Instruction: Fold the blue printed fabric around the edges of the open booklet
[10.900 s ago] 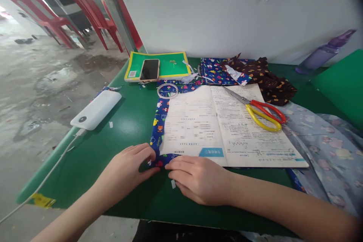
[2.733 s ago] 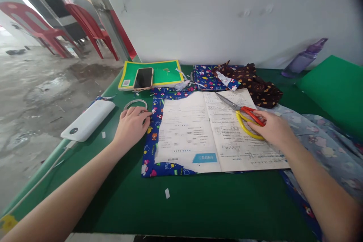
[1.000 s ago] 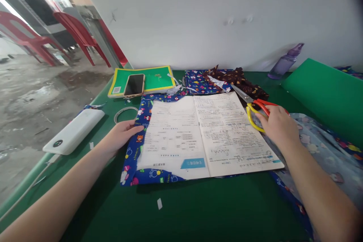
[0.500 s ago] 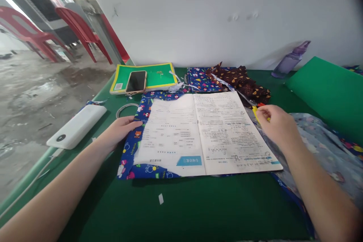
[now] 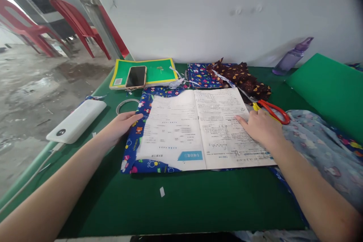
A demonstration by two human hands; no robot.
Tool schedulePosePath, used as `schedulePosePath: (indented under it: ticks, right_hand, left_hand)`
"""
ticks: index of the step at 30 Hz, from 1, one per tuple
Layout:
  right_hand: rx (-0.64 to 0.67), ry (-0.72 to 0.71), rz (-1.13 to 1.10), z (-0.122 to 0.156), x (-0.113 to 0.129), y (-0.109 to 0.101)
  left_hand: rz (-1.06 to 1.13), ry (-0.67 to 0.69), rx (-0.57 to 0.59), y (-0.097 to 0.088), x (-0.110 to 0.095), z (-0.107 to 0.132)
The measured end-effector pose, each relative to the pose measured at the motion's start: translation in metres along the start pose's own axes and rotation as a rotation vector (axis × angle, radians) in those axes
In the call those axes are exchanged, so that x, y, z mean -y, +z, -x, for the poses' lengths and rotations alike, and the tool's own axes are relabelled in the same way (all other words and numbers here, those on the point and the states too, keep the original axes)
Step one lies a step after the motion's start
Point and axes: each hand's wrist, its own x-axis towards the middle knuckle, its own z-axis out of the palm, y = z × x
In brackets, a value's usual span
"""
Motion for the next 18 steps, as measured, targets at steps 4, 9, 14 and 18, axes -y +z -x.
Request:
schedulePosePath:
  ticks: [4, 9, 14, 18]
  right_hand:
    - [0.078, 0.084, -0.126, -0.008, 0.000, 0.000]
    - [0.151, 0.154, -0.286, -0.019, -0.013, 0.000]
    - [0.160, 0.220, -0.534, -0.016, -0.023, -0.004]
    - [0.121, 0.198, -0.735, -0.009, -0.024, -0.012]
  left_hand:
    - [-0.044, 0.032, 0.061, 0.001, -0.001, 0.003]
    - [-0.126, 0.055, 0.063, 0.002, -0.003, 0.006]
    - [-0.109, 0.069, 0.040, 0.005, -0.004, 0.009]
    - [-0.089, 0.056, -0.009, 0.005, -0.003, 0.007]
